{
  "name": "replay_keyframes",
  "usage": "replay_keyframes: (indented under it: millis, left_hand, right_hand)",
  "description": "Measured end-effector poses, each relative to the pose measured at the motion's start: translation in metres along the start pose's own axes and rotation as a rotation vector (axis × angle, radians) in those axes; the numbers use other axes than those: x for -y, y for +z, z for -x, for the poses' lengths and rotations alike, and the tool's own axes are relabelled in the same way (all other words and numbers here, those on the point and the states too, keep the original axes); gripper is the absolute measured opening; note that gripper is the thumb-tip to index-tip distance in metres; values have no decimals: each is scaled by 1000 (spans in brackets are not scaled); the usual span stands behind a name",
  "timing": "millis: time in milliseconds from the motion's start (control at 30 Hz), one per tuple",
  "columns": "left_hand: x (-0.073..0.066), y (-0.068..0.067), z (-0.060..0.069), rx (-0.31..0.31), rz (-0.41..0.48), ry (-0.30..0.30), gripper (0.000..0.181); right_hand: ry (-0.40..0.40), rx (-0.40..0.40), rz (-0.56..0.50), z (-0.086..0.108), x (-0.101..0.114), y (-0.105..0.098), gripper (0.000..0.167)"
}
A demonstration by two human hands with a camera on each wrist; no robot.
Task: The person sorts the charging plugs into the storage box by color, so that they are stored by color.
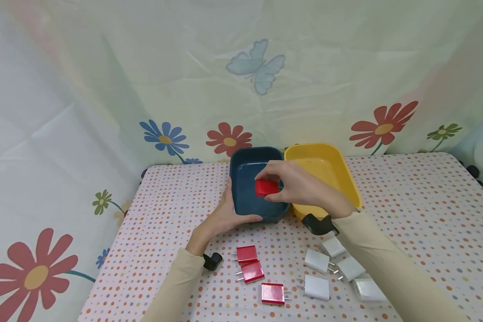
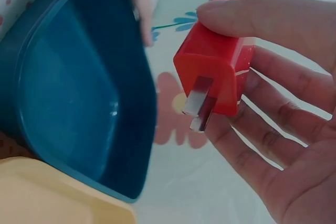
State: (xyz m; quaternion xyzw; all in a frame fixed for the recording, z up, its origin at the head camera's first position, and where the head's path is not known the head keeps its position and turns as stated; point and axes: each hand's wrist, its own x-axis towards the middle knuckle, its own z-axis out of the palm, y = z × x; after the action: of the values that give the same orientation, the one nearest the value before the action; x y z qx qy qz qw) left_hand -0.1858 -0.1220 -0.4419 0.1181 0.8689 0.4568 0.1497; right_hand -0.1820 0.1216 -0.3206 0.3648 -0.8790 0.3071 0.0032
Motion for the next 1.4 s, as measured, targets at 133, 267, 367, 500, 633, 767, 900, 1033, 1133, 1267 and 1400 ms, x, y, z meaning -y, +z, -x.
replay_keyframes:
  millis: [133,267,367,500,633,767,900,1033,1133,1267,1400]
  left_hand:
    - [-2,1,0,2,-6,-9,138]
    - [-2,1,1,-2,-17,-25,138]
    - [-2,1,2,-2,-12,-29,138]
    - [-3,1,2,-5,-7,-28,138]
    - [-2,2,2,-15,-14,-24,138]
    - [-1,2,3,-20,-14,-9,139]
    - [0,4,2,-21,1,-1,139]
    - [1,5,1,-27,4,-9,140]
    - [1,6,1,-30,-2,-17,140]
    - [0,5,2,-31,3,-16,140]
    - [-1,4,3,-34,6,-17,140]
  right_hand:
    - [16,3,17,-7,-10,8,41]
    - [51,31,37,-13,-18,22,43]
    - [73,58,41,-18,-22,32,43]
    - [84,83,21,-21,-26,43,41]
    - [93,105,-2,-23,-29,50,42]
    - [124,124,13,-24,-33,55,43]
    - [166,128,33,-23,-41,61,42]
    - [213,118,43,-23,-47,67,41]
    - [231,127,51,-23,-49,71,41]
    - [231,161,82,-25,-49,74,40]
    - [246,200,127,-25,-49,77,40]
